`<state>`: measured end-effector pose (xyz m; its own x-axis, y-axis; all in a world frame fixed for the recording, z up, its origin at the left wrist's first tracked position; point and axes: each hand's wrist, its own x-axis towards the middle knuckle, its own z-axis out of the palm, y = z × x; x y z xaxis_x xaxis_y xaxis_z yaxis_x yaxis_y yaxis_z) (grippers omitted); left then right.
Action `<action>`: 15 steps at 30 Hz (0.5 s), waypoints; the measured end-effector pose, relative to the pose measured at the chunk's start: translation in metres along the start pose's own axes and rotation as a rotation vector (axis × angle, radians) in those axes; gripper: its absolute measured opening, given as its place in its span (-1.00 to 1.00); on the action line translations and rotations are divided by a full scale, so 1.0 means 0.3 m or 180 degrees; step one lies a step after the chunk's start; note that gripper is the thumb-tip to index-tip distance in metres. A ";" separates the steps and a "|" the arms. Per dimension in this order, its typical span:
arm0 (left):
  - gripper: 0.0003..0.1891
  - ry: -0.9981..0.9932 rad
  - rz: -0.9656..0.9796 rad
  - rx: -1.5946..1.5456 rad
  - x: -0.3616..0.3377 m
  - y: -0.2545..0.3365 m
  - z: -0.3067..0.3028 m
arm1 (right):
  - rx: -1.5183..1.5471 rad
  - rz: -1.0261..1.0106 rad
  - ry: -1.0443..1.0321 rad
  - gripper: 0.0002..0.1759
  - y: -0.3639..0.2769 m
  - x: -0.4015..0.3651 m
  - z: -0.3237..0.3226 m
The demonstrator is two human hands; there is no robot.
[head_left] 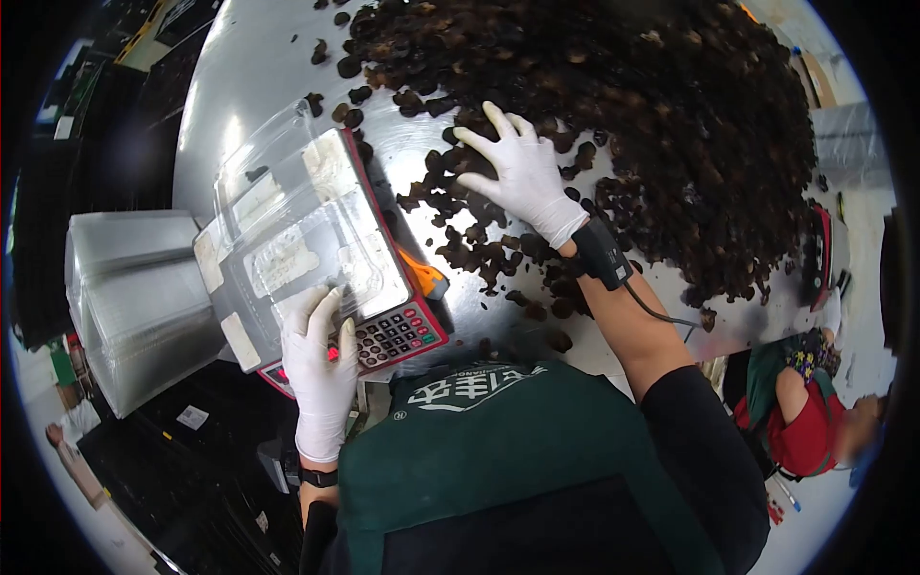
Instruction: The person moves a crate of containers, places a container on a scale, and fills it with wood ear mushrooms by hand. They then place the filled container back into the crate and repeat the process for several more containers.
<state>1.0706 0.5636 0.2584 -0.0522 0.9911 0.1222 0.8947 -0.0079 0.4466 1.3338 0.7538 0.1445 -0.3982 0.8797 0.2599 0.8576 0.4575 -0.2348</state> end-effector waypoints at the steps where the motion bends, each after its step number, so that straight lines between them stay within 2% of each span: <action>1: -0.62 0.0016 -0.0045 -0.0075 -0.003 0.010 -0.001 | 0.0123 0.0075 -0.0058 -0.39 0.009 0.002 0.015; 2: -0.61 0.0038 -0.0017 -0.0055 -0.005 0.005 0.000 | 0.0238 0.0155 -0.0117 -0.45 0.017 0.000 0.023; 3: -0.60 0.0057 0.0016 -0.0038 -0.009 -0.001 0.005 | 0.0377 0.0240 -0.0174 -0.59 0.021 -0.005 0.028; 4: -0.59 0.0081 0.0055 -0.0023 -0.012 -0.005 0.009 | 0.0632 0.0128 0.0159 -0.66 0.038 -0.008 0.036; 6: -0.59 0.0079 0.0029 -0.0076 -0.014 0.001 0.005 | 0.1157 0.0428 -0.0137 -0.76 0.084 0.014 0.039; 7: -0.59 0.0056 -0.0002 -0.0120 -0.012 0.012 -0.002 | 0.1179 0.0353 0.0128 -0.82 0.102 0.025 0.043; 11: -0.60 0.0106 0.0036 -0.0112 -0.024 0.014 -0.033 | 0.1896 0.0491 0.0365 -0.82 0.166 0.062 -0.001; 12: -0.62 0.0198 0.0081 -0.0115 -0.030 0.004 -0.043 | 0.2320 0.0890 0.0339 -0.79 0.169 0.057 -0.022; 14: -0.64 0.0367 0.0154 -0.0136 -0.043 -0.031 -0.072 | 0.3755 0.2292 -0.0320 -0.72 0.129 0.062 -0.141; 15: -0.65 0.0415 0.0019 -0.0099 -0.042 -0.046 -0.088 | 0.4746 0.2723 -0.0675 -0.65 0.129 0.054 -0.177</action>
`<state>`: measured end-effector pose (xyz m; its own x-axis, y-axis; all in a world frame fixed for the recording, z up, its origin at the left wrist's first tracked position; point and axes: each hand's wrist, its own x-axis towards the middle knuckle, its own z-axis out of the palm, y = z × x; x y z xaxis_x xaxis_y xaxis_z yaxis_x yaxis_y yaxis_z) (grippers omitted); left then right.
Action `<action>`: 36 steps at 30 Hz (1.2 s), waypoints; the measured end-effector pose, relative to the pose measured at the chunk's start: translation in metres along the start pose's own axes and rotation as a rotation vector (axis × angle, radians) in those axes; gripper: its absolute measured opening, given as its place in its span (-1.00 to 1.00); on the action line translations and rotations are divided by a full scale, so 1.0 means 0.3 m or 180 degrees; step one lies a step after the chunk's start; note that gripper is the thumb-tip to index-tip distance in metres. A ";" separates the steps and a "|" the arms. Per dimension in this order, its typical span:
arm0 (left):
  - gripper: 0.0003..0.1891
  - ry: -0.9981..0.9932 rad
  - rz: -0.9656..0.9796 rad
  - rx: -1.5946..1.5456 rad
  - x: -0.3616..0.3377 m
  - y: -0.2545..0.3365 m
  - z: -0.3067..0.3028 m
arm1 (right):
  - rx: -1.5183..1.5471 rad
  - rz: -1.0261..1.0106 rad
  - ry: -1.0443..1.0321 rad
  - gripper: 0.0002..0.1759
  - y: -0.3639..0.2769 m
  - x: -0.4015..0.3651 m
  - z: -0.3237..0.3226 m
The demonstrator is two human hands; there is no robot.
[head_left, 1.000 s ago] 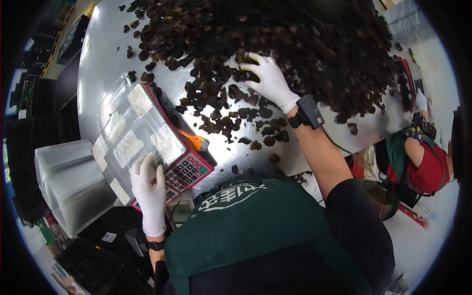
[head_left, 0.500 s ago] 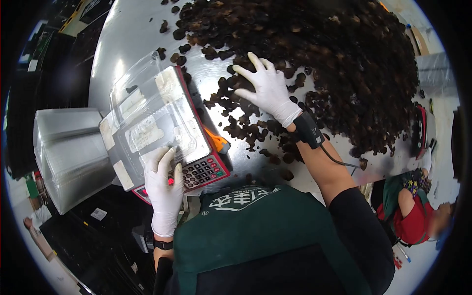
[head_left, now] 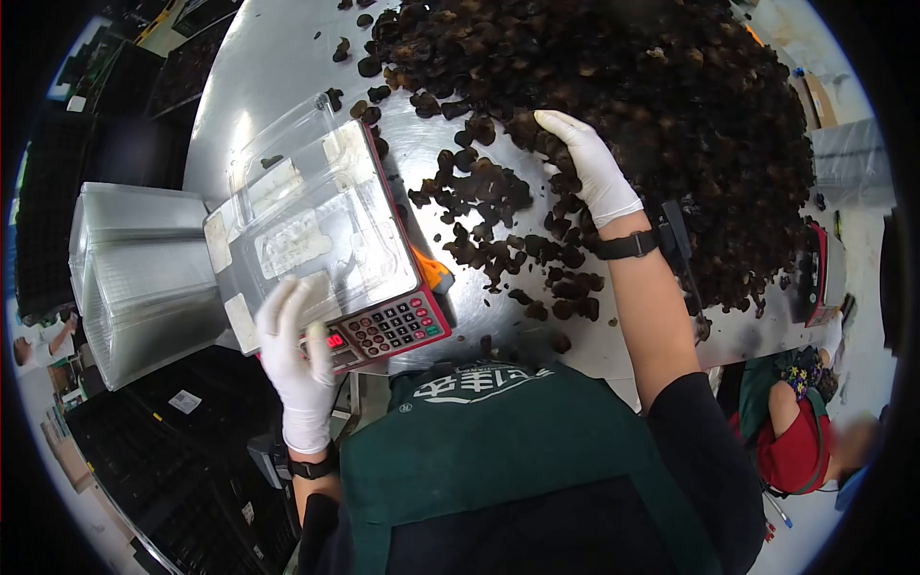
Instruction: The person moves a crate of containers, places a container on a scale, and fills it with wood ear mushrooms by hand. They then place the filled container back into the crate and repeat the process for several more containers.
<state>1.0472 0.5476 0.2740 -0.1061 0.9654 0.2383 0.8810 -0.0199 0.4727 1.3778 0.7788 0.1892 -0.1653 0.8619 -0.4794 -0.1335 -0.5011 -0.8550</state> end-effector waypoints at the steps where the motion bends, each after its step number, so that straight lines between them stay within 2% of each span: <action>1: -0.66 0.0149 -0.0027 0.0021 0.005 -0.024 -0.007 | 0.0724 0.0287 -0.0313 -0.63 0.003 -0.005 -0.009; 3: -0.68 0.0469 -0.0098 0.0054 0.018 -0.074 -0.010 | 0.1257 0.0411 -0.0380 -0.64 0.012 -0.030 0.003; 6: -0.70 0.0575 -0.0212 0.0239 0.022 -0.118 -0.004 | 0.2265 0.0472 -0.1908 -0.63 0.066 0.006 -0.020; 10: -0.68 0.0593 -0.0081 0.0346 0.021 -0.113 0.011 | 0.1855 0.0572 -0.1207 -0.58 0.004 -0.089 0.107; 11: -0.68 0.0562 -0.0083 0.0379 0.029 -0.091 0.009 | 0.1528 0.0484 -0.0651 -0.58 -0.045 -0.152 0.185; 16: -0.63 0.0656 0.0065 0.0214 0.074 -0.016 0.006 | 0.1621 0.0686 -0.1508 -0.57 -0.035 -0.116 0.273; 18: -0.60 0.0642 0.0193 0.0066 0.086 0.004 0.011 | 0.1449 0.0746 -0.1506 -0.58 -0.047 -0.117 0.323; 20: -0.59 0.0695 0.0329 -0.0032 0.095 0.021 0.020 | 0.0889 0.0664 -0.1028 -0.59 -0.109 -0.184 0.425; 21: -0.59 0.0749 0.0370 -0.0055 0.099 0.031 0.017 | 0.1072 0.0579 -0.1170 -0.66 -0.117 -0.198 0.471; 23: -0.58 0.0930 0.0235 -0.0146 0.101 0.015 0.000 | 0.0916 0.0134 -0.1671 -0.68 -0.100 -0.187 0.547; 25: -0.58 0.1162 0.0025 -0.0361 0.105 -0.005 -0.005 | -0.0381 -0.0434 -0.1939 -0.67 -0.108 -0.202 0.609; 26: -0.62 0.1100 -0.0031 -0.0321 0.098 -0.025 -0.010 | -0.0621 -0.0574 -0.1918 -0.71 -0.101 -0.230 0.655; 27: -0.57 0.1047 -0.0075 -0.0535 0.094 -0.044 -0.002 | -0.1091 -0.0984 -0.1956 -0.70 -0.114 -0.269 0.697; 28: -0.53 0.0952 -0.0113 -0.0680 0.090 -0.053 0.008 | -0.1055 -0.2035 -0.2081 -0.71 -0.016 -0.216 0.739; 29: -0.49 0.0844 -0.0151 -0.0824 0.082 -0.056 0.016 | -0.1583 -0.2362 -0.2151 -0.69 -0.020 -0.241 0.759; 30: -0.45 0.0600 -0.0337 -0.0741 0.071 -0.047 0.014 | -0.2370 -0.3476 -0.1865 -0.64 0.051 -0.213 0.781; 31: -0.43 0.0694 -0.0286 -0.1036 0.063 -0.071 0.055 | -0.3155 -0.3538 -0.1822 -0.54 0.056 -0.237 0.784; 33: -0.40 0.0606 -0.0287 -0.0808 0.051 -0.080 0.073 | -0.3827 -0.3640 -0.1729 -0.51 0.062 -0.275 0.781; 36: -0.38 0.0501 -0.0273 -0.0670 0.046 -0.075 0.077 | -0.2569 -0.3536 -0.1980 -0.53 0.057 -0.276 0.710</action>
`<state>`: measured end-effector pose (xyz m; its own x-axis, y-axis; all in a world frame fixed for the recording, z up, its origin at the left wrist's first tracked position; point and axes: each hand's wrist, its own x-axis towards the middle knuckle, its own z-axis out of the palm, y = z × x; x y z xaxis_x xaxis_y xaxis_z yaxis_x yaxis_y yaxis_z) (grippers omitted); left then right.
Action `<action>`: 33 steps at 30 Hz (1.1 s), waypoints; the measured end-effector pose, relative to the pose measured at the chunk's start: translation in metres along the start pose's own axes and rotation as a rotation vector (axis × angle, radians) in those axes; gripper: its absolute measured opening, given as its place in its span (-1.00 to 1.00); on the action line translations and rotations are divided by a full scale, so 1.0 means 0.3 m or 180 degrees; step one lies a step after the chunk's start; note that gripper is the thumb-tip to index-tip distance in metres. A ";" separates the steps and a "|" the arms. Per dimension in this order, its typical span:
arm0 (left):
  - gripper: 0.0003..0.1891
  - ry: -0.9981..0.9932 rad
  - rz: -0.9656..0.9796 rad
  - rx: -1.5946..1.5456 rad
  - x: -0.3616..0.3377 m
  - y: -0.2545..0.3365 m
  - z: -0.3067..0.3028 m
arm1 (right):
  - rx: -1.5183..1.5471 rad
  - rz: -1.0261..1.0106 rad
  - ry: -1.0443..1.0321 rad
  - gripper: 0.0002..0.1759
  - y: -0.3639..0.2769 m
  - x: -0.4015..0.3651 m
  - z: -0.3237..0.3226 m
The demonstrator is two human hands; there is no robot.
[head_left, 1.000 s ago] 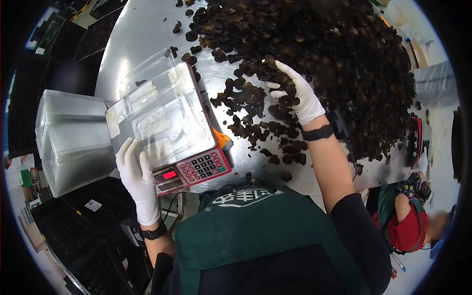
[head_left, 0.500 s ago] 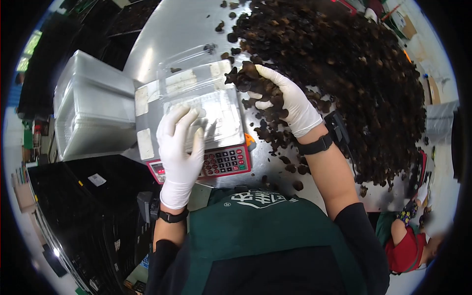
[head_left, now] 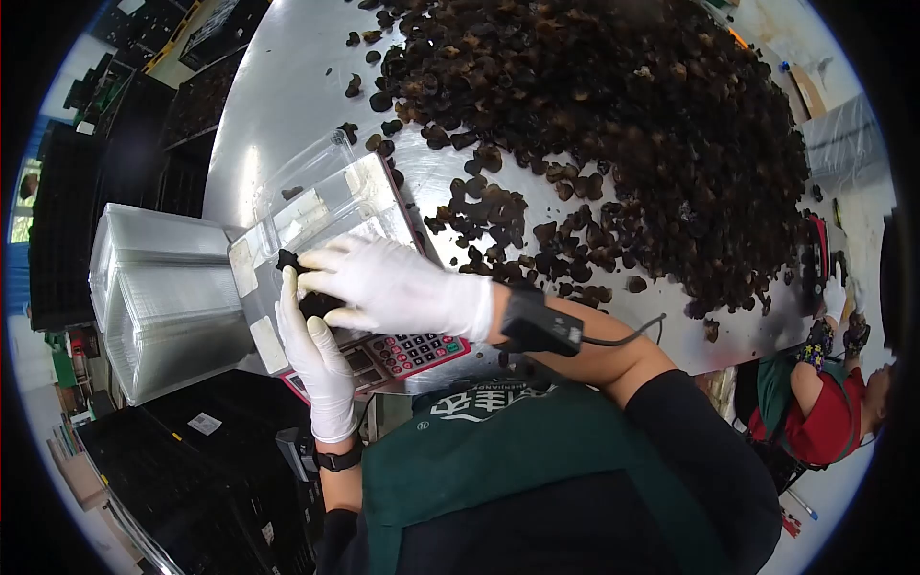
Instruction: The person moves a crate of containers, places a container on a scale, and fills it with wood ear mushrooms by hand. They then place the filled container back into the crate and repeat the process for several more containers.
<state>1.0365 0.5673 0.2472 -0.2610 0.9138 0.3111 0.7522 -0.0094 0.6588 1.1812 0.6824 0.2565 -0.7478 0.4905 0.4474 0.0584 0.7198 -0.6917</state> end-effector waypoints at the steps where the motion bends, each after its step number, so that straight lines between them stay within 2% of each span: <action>1: -0.37 -0.0044 0.0010 0.0073 -0.003 -0.005 -0.002 | 0.0119 -0.0050 0.0335 -0.56 0.018 -0.029 -0.014; 5: -0.49 -0.0204 0.0243 0.0830 0.014 0.011 -0.006 | -0.0465 0.0684 0.1160 -0.57 0.164 -0.203 -0.185; 7: -0.46 -0.0130 0.0175 0.0705 0.013 0.010 0.000 | -0.1278 0.1629 0.1070 -0.42 0.291 -0.303 -0.210; 9: -0.41 0.0101 0.0040 0.0554 0.003 0.005 0.013 | -0.1502 0.1814 0.0717 -0.22 0.363 -0.391 -0.188; 10: -0.42 0.0174 0.0014 0.0557 0.006 0.013 0.011 | -0.1305 0.1951 0.0277 -0.12 0.363 -0.401 -0.181; 13: -0.33 0.0260 0.0203 0.0933 0.037 0.042 -0.017 | -0.1633 0.1605 0.0022 -0.09 0.368 -0.408 -0.111; 19: -0.27 -0.0319 0.0230 0.1126 0.083 0.045 -0.008 | -0.2049 0.1349 -0.0229 -0.31 0.403 -0.329 -0.089; 21: -0.26 -0.0448 0.0198 0.1404 0.072 0.041 0.003 | -0.2097 0.1107 -0.0014 -0.48 0.417 -0.347 -0.084; 23: -0.27 -0.0478 0.0150 0.1513 0.063 0.040 0.008 | -0.2128 0.1199 -0.0030 -0.51 0.453 -0.369 -0.074; 24: -0.28 -0.0461 0.0142 0.1521 0.062 0.038 0.011 | -0.2179 0.1025 0.0149 -0.59 0.473 -0.379 -0.066; 31: -0.29 -0.0502 0.0104 0.1347 0.063 0.045 -0.001 | -0.1770 0.1387 0.0232 -0.86 0.499 -0.347 -0.084; 33: -0.30 -0.0455 0.0108 0.1228 0.070 0.044 -0.012 | -0.1696 0.1372 0.0520 -0.88 0.511 -0.346 -0.088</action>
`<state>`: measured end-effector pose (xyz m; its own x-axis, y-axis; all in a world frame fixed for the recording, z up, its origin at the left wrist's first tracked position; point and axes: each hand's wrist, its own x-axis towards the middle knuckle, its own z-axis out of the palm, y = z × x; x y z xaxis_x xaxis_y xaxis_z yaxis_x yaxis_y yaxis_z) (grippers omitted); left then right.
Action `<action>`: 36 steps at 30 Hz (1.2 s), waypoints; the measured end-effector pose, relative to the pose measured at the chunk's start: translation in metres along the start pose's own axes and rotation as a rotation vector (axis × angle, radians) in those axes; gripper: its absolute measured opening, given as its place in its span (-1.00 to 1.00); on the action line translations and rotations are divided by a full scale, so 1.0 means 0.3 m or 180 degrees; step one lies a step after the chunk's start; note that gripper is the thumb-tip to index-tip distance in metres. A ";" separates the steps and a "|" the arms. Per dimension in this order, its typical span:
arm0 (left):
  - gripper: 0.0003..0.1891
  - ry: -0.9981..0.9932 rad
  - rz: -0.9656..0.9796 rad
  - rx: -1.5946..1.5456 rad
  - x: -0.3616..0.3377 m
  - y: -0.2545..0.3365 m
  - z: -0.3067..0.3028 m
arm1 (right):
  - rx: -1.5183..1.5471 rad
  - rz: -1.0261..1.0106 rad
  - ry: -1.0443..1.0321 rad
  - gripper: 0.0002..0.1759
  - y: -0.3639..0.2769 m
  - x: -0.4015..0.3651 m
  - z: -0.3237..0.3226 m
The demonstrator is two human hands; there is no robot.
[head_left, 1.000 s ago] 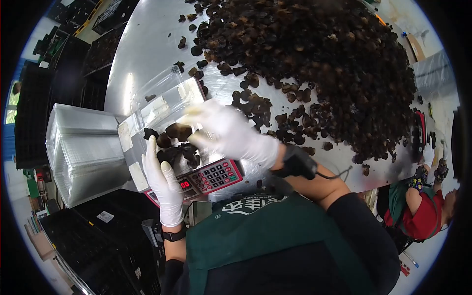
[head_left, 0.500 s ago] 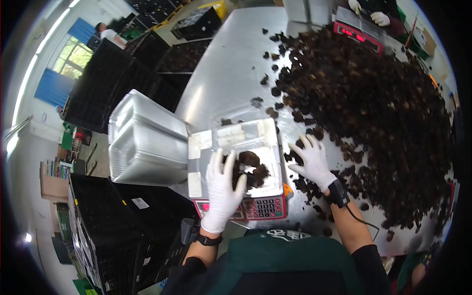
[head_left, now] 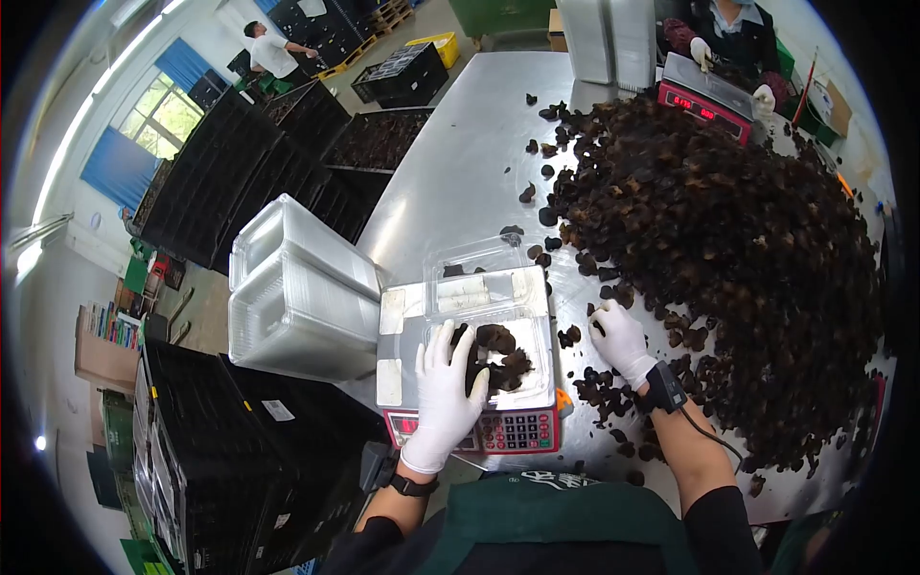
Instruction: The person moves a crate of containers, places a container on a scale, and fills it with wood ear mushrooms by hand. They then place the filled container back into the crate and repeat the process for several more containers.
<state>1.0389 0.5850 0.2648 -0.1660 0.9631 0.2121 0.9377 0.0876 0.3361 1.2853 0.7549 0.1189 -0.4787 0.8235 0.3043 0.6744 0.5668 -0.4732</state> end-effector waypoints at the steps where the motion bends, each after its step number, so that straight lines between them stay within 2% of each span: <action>1: -0.30 0.0041 0.0006 -0.0032 0.005 -0.005 -0.005 | 0.0063 0.0029 0.0126 -0.89 -0.008 0.012 -0.012; 4: -0.30 0.0068 0.0047 -0.0010 0.018 -0.018 -0.009 | 0.0123 0.0081 0.0541 -0.88 -0.029 0.021 -0.074; 5: -0.30 0.0022 0.0063 0.0018 0.021 -0.020 -0.008 | -0.0062 0.0189 0.0420 -0.86 -0.023 0.016 -0.083; 9: -0.31 -0.0100 0.0160 0.0313 0.010 -0.012 0.017 | -0.0678 -0.0275 0.0423 -0.81 -0.012 -0.009 -0.127; 12: -0.32 -0.0099 0.0073 0.0247 0.007 -0.003 0.019 | -0.0393 -0.0040 0.0195 -0.82 0.082 -0.051 -0.045; 16: -0.35 -0.0088 0.0077 0.0239 0.006 -0.004 0.021 | 0.0245 0.0476 0.0397 -0.87 0.088 -0.036 -0.053; 17: -0.35 -0.0091 0.0096 0.0232 0.004 -0.008 0.022 | 0.0557 0.0482 0.0742 -0.86 0.086 -0.028 -0.059; 21: -0.37 -0.0191 0.0258 0.0245 0.001 -0.012 0.019 | 0.0637 0.0748 0.0759 -0.87 0.093 -0.014 -0.080; 24: -0.37 -0.0209 0.0322 0.0229 0.001 -0.019 0.027 | 0.1078 0.0883 0.0764 -0.88 0.023 0.034 -0.134; 29: -0.26 0.0160 0.0059 -0.0372 0.005 -0.002 0.017 | 0.1869 0.0198 0.0730 -0.92 -0.361 0.177 -0.302; 30: -0.24 0.0294 -0.0025 -0.0583 0.006 0.002 0.015 | 0.1912 -0.0326 0.0806 -0.91 -0.406 0.205 -0.282; 31: -0.17 0.0316 -0.0001 -0.0691 0.005 0.005 0.004 | 0.2171 -0.0491 0.0817 -0.90 -0.485 0.226 -0.288; 34: -0.14 0.0353 0.0012 -0.0933 -0.006 -0.004 -0.004 | 0.1799 -0.0931 0.0510 -0.77 -0.601 0.235 -0.223; 36: -0.10 0.0283 0.0060 -0.0848 -0.014 -0.020 0.006 | 0.1390 -0.0997 0.0081 -0.70 -0.628 0.224 -0.138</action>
<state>1.0344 0.5811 0.2602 -0.1865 0.9367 0.2963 0.8297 -0.0114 0.5582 1.1495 0.7043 0.2627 -0.6020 0.6198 0.5034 0.2023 0.7283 -0.6547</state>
